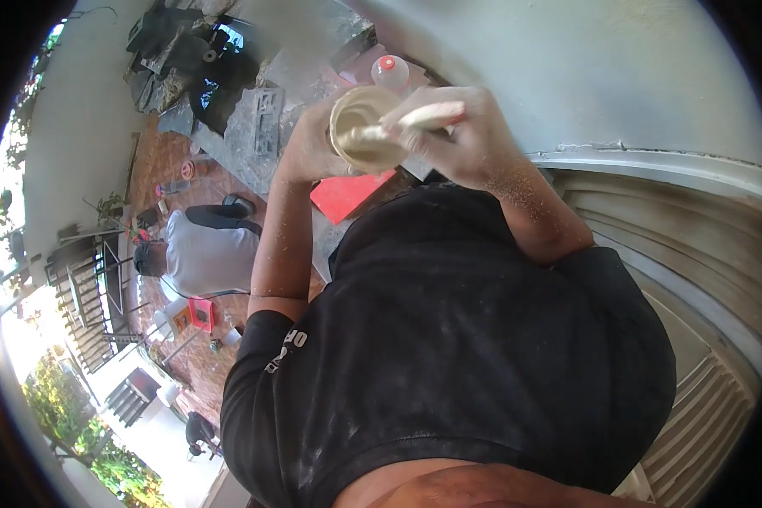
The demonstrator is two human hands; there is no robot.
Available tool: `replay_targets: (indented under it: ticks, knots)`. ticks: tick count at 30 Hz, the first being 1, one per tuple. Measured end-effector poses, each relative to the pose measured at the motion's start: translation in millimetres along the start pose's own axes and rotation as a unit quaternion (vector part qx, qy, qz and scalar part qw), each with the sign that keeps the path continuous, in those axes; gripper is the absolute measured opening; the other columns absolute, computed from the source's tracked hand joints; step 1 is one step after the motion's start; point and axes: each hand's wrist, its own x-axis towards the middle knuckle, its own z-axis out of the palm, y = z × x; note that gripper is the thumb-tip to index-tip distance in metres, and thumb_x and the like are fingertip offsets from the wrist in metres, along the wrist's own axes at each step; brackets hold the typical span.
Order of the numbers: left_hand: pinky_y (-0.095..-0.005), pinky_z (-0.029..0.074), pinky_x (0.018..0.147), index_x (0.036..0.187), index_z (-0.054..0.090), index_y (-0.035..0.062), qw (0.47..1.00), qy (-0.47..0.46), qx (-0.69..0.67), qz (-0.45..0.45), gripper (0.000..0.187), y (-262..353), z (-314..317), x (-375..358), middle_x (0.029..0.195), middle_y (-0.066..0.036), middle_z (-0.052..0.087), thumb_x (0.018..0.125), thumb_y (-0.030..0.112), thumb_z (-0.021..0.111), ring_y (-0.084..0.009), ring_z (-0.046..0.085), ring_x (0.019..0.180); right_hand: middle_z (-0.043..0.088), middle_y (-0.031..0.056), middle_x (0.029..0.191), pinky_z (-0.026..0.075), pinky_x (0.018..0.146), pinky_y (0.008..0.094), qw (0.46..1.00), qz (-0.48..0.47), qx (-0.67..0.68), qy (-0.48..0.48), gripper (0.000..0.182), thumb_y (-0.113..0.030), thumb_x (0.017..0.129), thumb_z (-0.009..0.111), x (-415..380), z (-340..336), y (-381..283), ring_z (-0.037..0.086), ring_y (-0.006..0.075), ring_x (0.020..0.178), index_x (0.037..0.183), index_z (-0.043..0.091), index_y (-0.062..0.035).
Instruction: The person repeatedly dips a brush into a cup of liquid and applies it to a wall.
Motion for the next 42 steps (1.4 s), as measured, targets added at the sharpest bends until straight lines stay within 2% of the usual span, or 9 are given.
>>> replay_targets:
  ticks: [5, 7, 12, 18, 22, 25, 30, 35, 42]
  knots:
    - [-0.0444, 0.051, 0.085, 0.112, 0.064, 0.0036, 0.882, 0.201, 0.389, 0.177, 0.067, 1, 22, -5, 0.107, -0.013, 0.068, 0.058, 0.032, 0.089, -0.0353, 0.066, 0.097, 0.074, 0.0092, 0.087, 0.054, 0.066, 0.0268, 0.994, 0.08, -0.027, 0.071, 0.012, -0.011, 0.091, 0.071, -7, 12, -7, 0.069, 0.0127, 0.075, 0.09, 0.072, 0.0006]
    - [-0.0438, 0.049, 0.086, 0.112, 0.064, 0.005, 0.857, 0.239, 0.42, 0.178, 0.064, -17, 27, -13, 0.107, -0.011, 0.068, 0.06, 0.032, 0.087, -0.0327, 0.066, 0.097, 0.07, 0.0106, 0.072, 0.055, 0.062, 0.0306, 0.984, 0.073, 0.011, 0.164, 0.016, -0.019, 0.09, 0.071, -9, 24, -1, 0.071, 0.0197, 0.067, 0.089, 0.069, -0.0033]
    - [-0.0412, 0.046, 0.087, 0.109, 0.064, 0.0074, 0.79, 0.309, 0.474, 0.236, 0.055, -37, 36, -23, 0.104, -0.01, 0.067, 0.063, 0.03, 0.085, -0.029, 0.065, 0.097, 0.07, 0.0079, 0.071, 0.054, 0.059, 0.0288, 0.979, 0.101, -0.059, 0.165, 0.018, -0.019, 0.088, 0.075, -18, 36, -3, 0.069, 0.0139, 0.064, 0.083, 0.066, -0.0038]
    - [-0.041, 0.045, 0.089, 0.108, 0.063, 0.0081, 0.824, 0.309, 0.42, 0.221, 0.057, -39, 36, -34, 0.103, -0.008, 0.067, 0.061, 0.031, 0.087, -0.0289, 0.065, 0.099, 0.067, 0.0066, 0.067, 0.052, 0.057, 0.0278, 0.975, 0.148, -0.014, 0.166, 0.023, -0.02, 0.087, 0.077, -21, 44, -5, 0.064, 0.0099, 0.06, 0.08, 0.064, -0.0029]
    - [-0.0415, 0.043, 0.092, 0.112, 0.064, 0.0085, 0.847, 0.379, 0.347, 0.134, 0.065, -48, 40, -39, 0.104, -0.008, 0.067, 0.057, 0.032, 0.09, -0.0286, 0.063, 0.1, 0.063, 0.002, 0.068, 0.042, 0.049, 0.0218, 0.872, 0.33, 0.26, 0.253, 0.022, -0.017, 0.09, 0.072, -31, 49, 16, 0.059, 0.0069, 0.056, 0.078, 0.057, -0.0079]
    - [-0.0412, 0.042, 0.093, 0.113, 0.064, 0.0087, 0.84, 0.426, 0.322, 0.098, 0.065, -66, 39, -44, 0.104, -0.007, 0.068, 0.058, 0.03, 0.09, -0.0289, 0.063, 0.1, 0.063, 0.0036, 0.071, 0.04, 0.048, 0.0214, 0.847, 0.328, 0.311, 0.279, 0.02, -0.014, 0.091, 0.07, -46, 58, 16, 0.055, 0.0073, 0.055, 0.08, 0.054, -0.0091]
    - [-0.0413, 0.042, 0.092, 0.112, 0.064, 0.0097, 0.838, 0.341, 0.406, 0.128, 0.061, -58, 29, -53, 0.108, -0.006, 0.069, 0.06, 0.029, 0.088, -0.0273, 0.063, 0.105, 0.063, 0.0055, 0.07, 0.044, 0.052, 0.0229, 0.857, 0.286, 0.297, 0.309, 0.021, -0.012, 0.09, 0.073, -70, 77, 8, 0.056, 0.0077, 0.056, 0.085, 0.055, -0.0049]
    - [-0.0417, 0.039, 0.092, 0.114, 0.063, 0.0128, 0.834, 0.281, 0.414, 0.234, 0.059, -55, 34, -51, 0.114, -0.003, 0.068, 0.061, 0.031, 0.083, -0.0232, 0.063, 0.107, 0.065, 0.0077, 0.077, 0.048, 0.054, 0.0235, 0.967, 0.16, -0.035, 0.193, 0.015, -0.01, 0.093, 0.069, -77, 74, -6, 0.06, 0.0086, 0.06, 0.091, 0.057, -0.0006]
    - [-0.0421, 0.037, 0.092, 0.116, 0.064, 0.0182, 0.794, 0.266, 0.48, 0.263, 0.056, -75, 31, -56, 0.112, 0.0, 0.068, 0.063, 0.026, 0.08, -0.0224, 0.064, 0.105, 0.063, 0.0082, 0.067, 0.042, 0.046, 0.0266, 0.824, 0.303, 0.297, 0.375, 0.018, -0.009, 0.092, 0.068, -62, 77, -26, 0.057, 0.0132, 0.051, 0.084, 0.052, -0.0063]
